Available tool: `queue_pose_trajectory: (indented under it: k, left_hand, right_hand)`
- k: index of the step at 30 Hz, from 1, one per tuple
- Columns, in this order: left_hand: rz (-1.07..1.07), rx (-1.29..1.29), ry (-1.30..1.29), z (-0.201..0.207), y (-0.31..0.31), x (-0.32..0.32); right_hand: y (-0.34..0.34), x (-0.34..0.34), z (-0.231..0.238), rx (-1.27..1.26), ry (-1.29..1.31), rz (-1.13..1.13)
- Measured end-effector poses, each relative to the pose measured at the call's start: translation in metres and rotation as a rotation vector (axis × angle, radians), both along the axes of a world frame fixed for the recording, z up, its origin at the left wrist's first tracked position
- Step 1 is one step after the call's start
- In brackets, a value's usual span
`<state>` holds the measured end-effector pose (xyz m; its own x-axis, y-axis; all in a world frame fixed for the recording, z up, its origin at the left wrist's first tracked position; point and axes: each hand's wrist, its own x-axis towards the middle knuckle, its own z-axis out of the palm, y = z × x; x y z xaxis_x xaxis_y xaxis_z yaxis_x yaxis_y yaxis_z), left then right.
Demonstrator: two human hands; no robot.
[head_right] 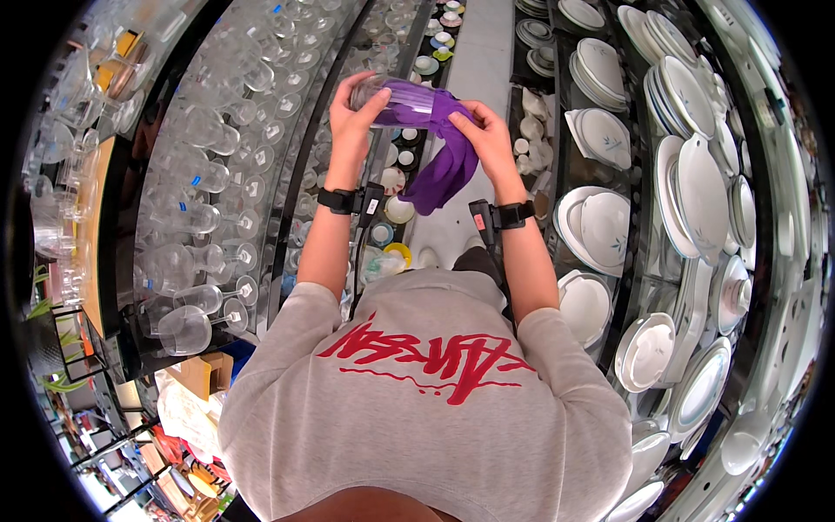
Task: The person repeatedly picks up clear plastic glasses from a shelf, wipes each one with a purple cloth, and returns it to the shelf. The sequence continues with multiple glasses handled one at a time in a consistent pick-wipe-place pattern.
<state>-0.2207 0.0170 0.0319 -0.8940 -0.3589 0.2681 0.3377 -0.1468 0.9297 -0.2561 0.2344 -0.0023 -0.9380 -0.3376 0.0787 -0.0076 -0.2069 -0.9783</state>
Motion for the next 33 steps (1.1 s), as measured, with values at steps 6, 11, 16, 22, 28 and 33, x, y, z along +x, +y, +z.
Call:
queue_pose_trajectory:
  k: [6, 11, 16, 22, 28, 33]
  left_hand:
    - [0.015, -0.131, 0.039, -0.007, 0.007, 0.000]
    - [0.021, -0.191, 0.064, -0.003, 0.007, 0.004]
    - [0.003, 0.022, 0.041, 0.001, 0.004, 0.006]
    - [0.021, 0.096, 0.026, 0.001, 0.008, 0.000]
    - [0.076, 0.029, 0.012, -0.010, 0.004, -0.003]
    - [0.063, -0.020, -0.002, -0.009, 0.010, 0.000]
  right_hand:
    - [-0.017, 0.010, 0.031, 0.330, 0.198, -0.103]
    - [-0.020, 0.008, 0.014, 0.183, 0.034, 0.011]
    - [0.001, 0.003, 0.005, -0.156, -0.098, 0.258]
    - [-0.003, 0.010, -0.013, -0.039, -0.065, 0.183]
    - [-0.005, -0.001, -0.008, -0.184, -0.050, -0.122]
    - [-0.015, 0.005, 0.014, 0.150, 0.133, -0.247]
